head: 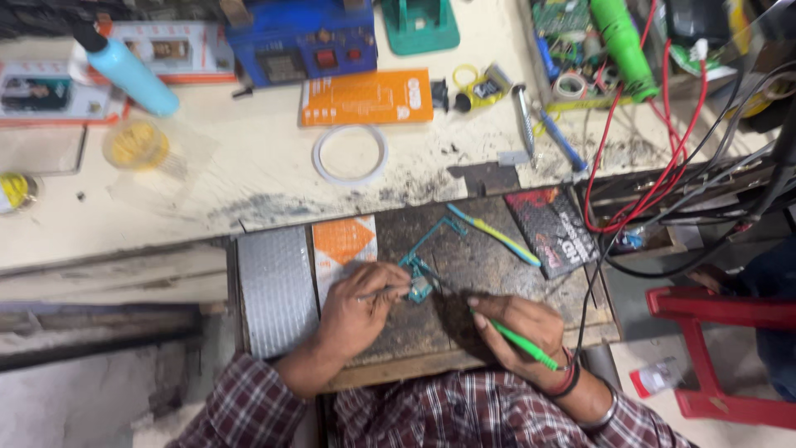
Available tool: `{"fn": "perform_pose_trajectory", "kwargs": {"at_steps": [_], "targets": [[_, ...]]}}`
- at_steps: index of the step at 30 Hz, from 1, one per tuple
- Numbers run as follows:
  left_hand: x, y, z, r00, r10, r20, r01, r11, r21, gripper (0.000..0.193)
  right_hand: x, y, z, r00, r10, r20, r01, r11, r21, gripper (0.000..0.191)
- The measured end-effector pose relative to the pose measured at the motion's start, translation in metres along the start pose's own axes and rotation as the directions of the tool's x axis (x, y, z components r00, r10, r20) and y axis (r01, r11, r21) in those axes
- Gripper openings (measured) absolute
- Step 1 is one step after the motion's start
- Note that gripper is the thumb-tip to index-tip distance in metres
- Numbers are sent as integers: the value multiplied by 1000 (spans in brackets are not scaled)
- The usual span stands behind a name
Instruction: The person uses a soldering iron and tweezers to apply solder to a small circuit board. They reposition the board and continue soldering different points on the board throughout the clip.
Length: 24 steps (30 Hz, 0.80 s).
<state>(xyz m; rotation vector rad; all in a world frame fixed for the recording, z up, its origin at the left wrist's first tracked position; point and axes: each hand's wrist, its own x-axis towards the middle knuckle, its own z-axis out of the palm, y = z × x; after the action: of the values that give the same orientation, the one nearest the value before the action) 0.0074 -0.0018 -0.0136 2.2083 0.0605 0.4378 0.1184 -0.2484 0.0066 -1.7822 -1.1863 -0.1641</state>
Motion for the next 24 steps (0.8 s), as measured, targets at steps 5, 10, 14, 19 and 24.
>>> {"fn": "perform_pose_trajectory", "kwargs": {"at_steps": [5,10,14,19,24], "targets": [[-6,3,-5,999,41,-2,-41,998,40,9,2,-2,4,999,41,15,-41,999,-10,16],[-6,10,-6,999,-18,34,18,1000,-5,12,4,-1,8,999,45,27,-45,999,-6,13],[-5,10,-5,999,35,1,-35,999,32,12,2,-1,8,999,41,27,-40,999,-20,13],[-6,11,-5,1000,20,7,-20,999,27,14,-1,1,9,998,51,20,-51,999,-9,11],[-5,11,-4,1000,-4,19,4,1000,5,12,-2,3,9,999,45,22,-45,999,-4,12]]}}
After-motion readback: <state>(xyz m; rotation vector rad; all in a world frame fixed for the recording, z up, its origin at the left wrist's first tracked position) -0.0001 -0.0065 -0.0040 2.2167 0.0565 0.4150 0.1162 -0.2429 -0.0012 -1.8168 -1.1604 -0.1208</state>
